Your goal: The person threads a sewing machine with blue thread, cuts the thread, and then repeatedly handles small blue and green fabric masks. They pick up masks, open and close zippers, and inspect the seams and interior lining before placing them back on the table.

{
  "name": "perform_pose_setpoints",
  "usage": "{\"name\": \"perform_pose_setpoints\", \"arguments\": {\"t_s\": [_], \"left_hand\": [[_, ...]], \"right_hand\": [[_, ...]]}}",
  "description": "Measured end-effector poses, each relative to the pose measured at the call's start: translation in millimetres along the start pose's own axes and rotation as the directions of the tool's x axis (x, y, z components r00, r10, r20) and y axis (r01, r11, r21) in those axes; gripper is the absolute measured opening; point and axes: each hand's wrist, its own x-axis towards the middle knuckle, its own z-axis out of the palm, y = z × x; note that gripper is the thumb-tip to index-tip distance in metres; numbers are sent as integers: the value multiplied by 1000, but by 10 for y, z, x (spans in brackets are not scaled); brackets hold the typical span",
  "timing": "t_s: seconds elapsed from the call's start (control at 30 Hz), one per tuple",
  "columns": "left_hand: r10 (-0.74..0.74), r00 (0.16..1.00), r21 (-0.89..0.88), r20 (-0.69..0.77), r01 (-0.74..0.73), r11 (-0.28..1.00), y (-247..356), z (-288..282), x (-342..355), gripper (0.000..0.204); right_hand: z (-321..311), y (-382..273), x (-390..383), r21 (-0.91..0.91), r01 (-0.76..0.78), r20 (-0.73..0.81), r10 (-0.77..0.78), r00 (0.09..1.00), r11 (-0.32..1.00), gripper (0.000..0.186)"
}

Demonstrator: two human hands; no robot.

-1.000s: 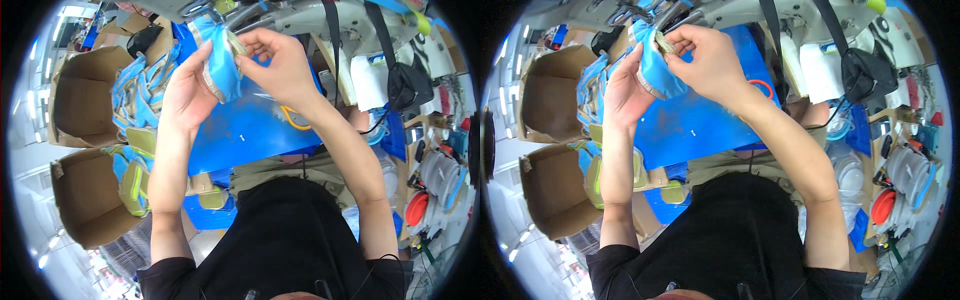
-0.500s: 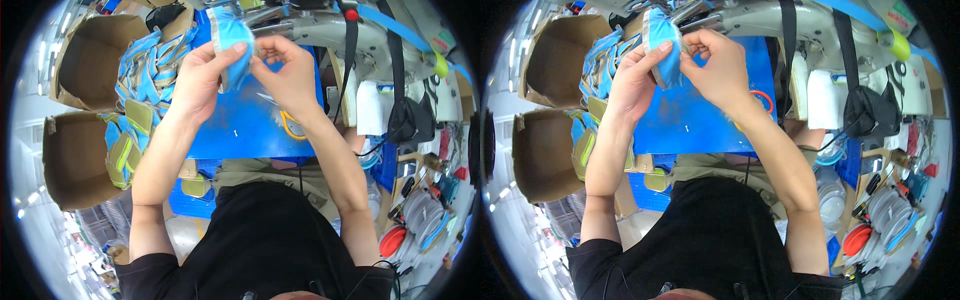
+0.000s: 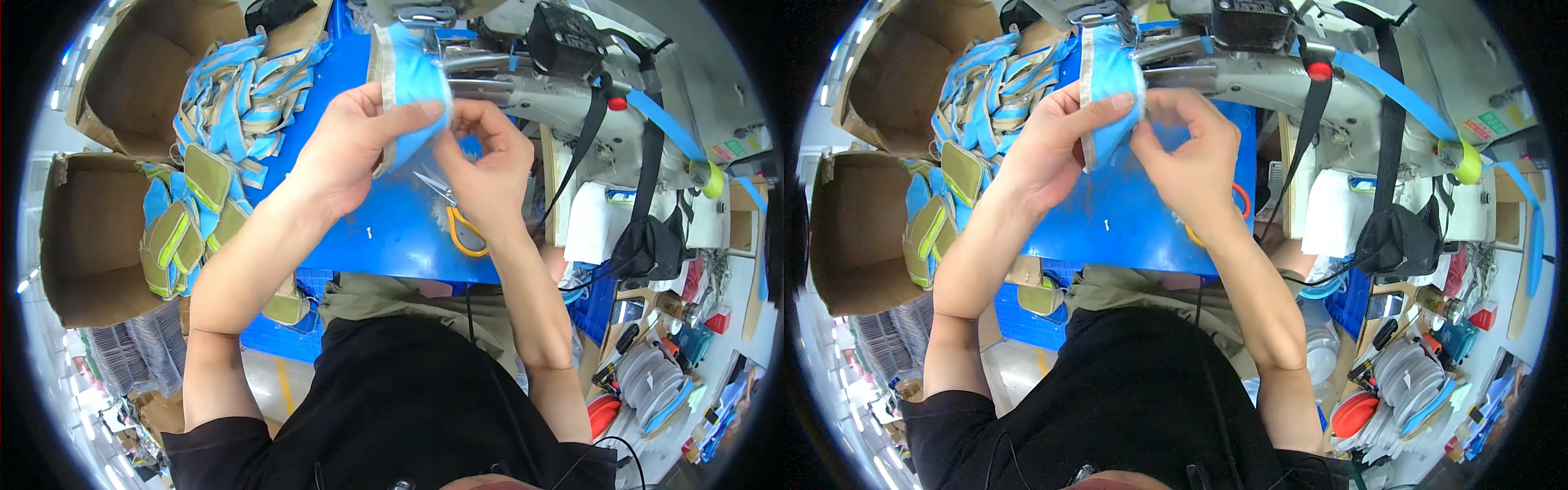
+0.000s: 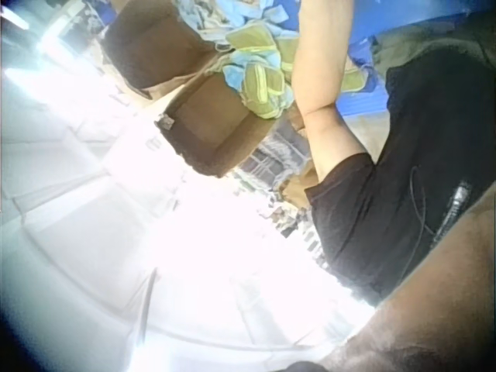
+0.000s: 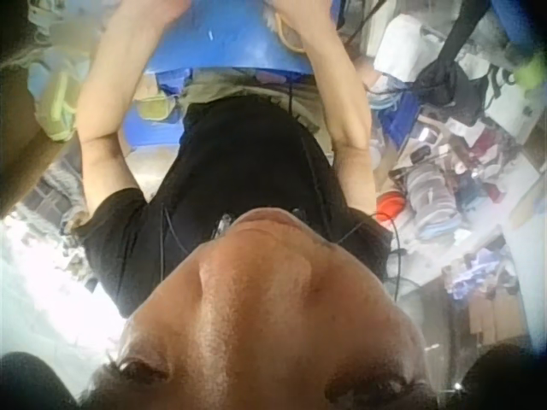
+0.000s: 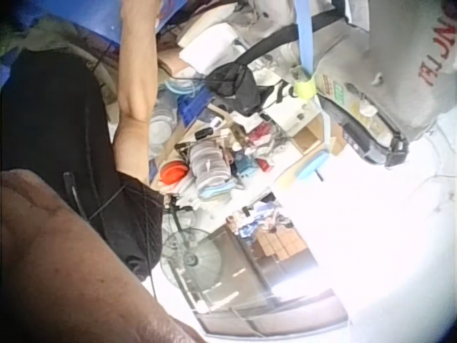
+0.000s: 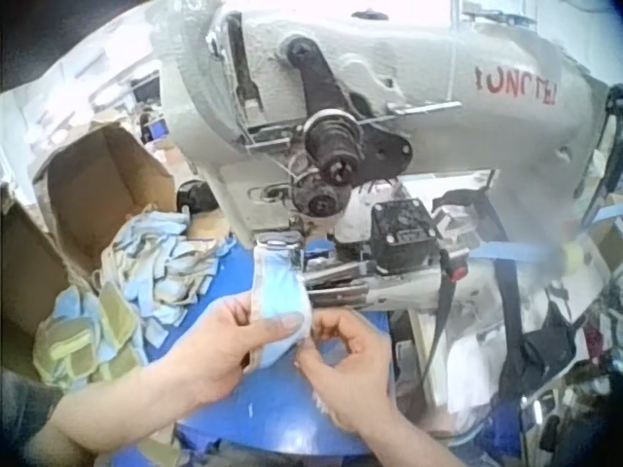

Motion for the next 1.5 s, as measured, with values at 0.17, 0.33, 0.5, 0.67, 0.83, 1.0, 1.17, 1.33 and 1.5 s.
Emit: {"name": "perform_pose_setpoints", "arguments": {"t_s": [0.17,0.33,0.5,0.67,0.83,1.0,1.17,1.33,1.5], "left_hand": [[40,999,71,2,-40,997,83,-28,126,27],[56,998,131,-7,-54,990,107,-71,171,28],[274,960,277,55,-278,920,1,-137,161,29],[217,970,249,109,-238,939,81,-248,195,29],[89,987,114,131,-105,988,119,-277,200,26],[104,985,159,136,-125,979,133,-292,203,27],[262,953,239,149,-292,926,47,-275,221,32],[435,895,411,103,-436,800,-54,-226,238,32],[489,868,453,82,-470,758,-100,-190,254,31]], "right_hand": [[51,-39,74,-30,0,-48,-2,999,1000,20],[63,-145,79,-58,5,-78,-10,997,998,18],[58,-115,7,-141,92,-97,-107,990,986,20],[136,-49,-27,-93,133,-124,-144,982,987,23],[187,-30,-76,-92,92,-152,-106,983,992,24],[214,-27,-62,-166,147,-193,-178,965,975,18],[201,62,-21,-81,203,-195,-215,957,976,14],[153,145,-20,-60,222,-131,-228,965,973,16],[150,189,-37,-81,301,-116,-309,944,950,20]]}}
